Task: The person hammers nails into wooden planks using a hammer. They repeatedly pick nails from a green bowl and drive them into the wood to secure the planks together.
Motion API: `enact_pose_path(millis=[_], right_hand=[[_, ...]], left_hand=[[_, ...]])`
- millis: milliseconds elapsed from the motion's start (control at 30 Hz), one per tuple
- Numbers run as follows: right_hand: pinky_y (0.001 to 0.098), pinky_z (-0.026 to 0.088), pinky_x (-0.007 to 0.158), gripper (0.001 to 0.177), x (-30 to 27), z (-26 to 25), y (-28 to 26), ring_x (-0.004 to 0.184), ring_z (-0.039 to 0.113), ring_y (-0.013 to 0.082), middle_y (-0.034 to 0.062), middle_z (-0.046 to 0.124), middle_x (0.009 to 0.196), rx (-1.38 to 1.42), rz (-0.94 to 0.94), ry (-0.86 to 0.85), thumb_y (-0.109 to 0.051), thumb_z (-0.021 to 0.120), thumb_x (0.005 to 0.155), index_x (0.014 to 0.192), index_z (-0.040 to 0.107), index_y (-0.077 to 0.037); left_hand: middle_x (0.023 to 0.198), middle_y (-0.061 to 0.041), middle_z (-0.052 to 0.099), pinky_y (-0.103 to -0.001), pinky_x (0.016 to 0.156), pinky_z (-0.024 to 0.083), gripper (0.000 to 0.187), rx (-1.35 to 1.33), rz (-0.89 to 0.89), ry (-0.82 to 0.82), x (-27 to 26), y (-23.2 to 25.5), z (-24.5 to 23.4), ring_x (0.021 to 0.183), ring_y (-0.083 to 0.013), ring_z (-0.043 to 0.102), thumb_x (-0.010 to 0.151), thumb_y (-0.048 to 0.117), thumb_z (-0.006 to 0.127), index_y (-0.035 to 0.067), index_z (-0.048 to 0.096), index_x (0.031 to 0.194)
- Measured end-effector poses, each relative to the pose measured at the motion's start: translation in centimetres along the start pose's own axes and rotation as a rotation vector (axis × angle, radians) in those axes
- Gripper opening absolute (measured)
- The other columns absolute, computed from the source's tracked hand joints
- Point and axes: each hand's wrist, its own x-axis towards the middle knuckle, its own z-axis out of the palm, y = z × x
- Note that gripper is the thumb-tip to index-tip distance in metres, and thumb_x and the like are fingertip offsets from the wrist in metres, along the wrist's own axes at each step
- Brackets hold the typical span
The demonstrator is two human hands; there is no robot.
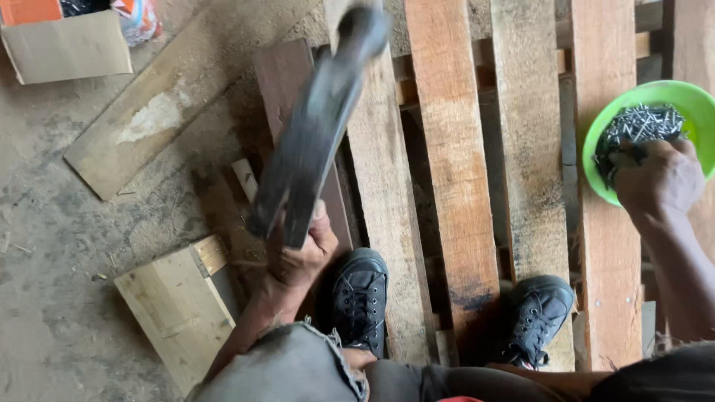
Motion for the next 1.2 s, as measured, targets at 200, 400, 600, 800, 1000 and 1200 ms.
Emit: enact_pose_path(millis=[200, 400, 600, 800, 1000, 1200], right_hand=[[0.0430, 0.057, 0.071, 0.034, 1.4, -0.5, -1.2, 0.084, 0.077, 0.0350, 0.0103, 0.081, 0.107, 0.084, -0.059, 0.155, -0.057, 0.081, 0.126, 0.121, 0.092, -0.024], [0.0515, 0.056, 0.079, 0.030, 2.8, -0.5, -0.3, 0.093, 0.074, 0.0462, 0.0213, 0.080, 0.101, 0.071, 0.115, -0.013, -0.039, 0.071, 0.113, 0.114, 0.082, -0.011], [0.0532, 0.058, 0.069, 0.040, -1.9, -3.6, -3.1, 0.087, 0.070, 0.0424, 0.0151, 0.064, 0.107, 0.141, 0.120, 0.438, -0.020, 0.087, 0.090, 0.116, 0.060, -0.005], [0.0610, 0.064, 0.078, 0.048, -4.7, 4.1, 3.5, 0.100, 0.072, 0.0456, 0.0219, 0.060, 0.113, 0.702, 0.639, 0.515, -0.017, 0.094, 0.103, 0.127, 0.056, 0.000], [0.0512, 0.077, 0.071, 0.024, -6.0, 2.4, 0.9, 0.084, 0.080, 0.0304, 0.0191, 0.066, 0.106, 1.394, 0.712, 0.207, -0.010, 0.072, 0.112, 0.132, 0.065, 0.002], [0.0456, 0.077, 0.065, 0.020, -5.4, 1.0, -3.1, 0.079, 0.079, 0.0256, 0.0157, 0.065, 0.100, 1.541, 0.713, 0.142, -0.007, 0.073, 0.110, 0.127, 0.069, 0.001]], left_hand=[[0.062, -0.006, 0.056, -0.033, 0.028, 0.039, 0.024, 0.062, -0.531, -0.411, -2.1, -4.7, 2.8, 0.036, -0.0180, 0.052, 0.119, 0.028, 0.051, 0.008, 0.047, 0.106], [0.077, -0.021, 0.062, -0.053, 0.054, 0.044, 0.028, 0.096, -0.236, -0.072, -1.9, -2.2, 1.4, 0.063, -0.0457, 0.063, 0.114, 0.026, 0.056, -0.001, 0.054, 0.104], [0.073, -0.029, 0.070, -0.060, 0.052, 0.050, 0.028, 0.215, -0.614, -0.534, -3.8, -4.4, 4.0, 0.069, -0.0526, 0.072, 0.119, 0.035, 0.057, 0.010, 0.053, 0.108], [0.067, -0.027, 0.067, -0.051, 0.048, 0.051, 0.031, 0.201, -0.585, -0.417, -7.6, -5.1, 5.3, 0.061, -0.0468, 0.073, 0.117, 0.033, 0.060, 0.006, 0.055, 0.102], [0.070, -0.029, 0.068, -0.054, 0.052, 0.052, 0.035, 0.137, -0.641, -0.418, -9.1, -6.5, 6.3, 0.065, -0.0497, 0.074, 0.118, 0.036, 0.058, 0.005, 0.057, 0.102], [0.073, -0.030, 0.070, -0.054, 0.054, 0.055, 0.036, 0.167, -0.647, -0.434, -9.6, -7.2, 7.0, 0.069, -0.0493, 0.075, 0.118, 0.039, 0.056, 0.008, 0.057, 0.102]])
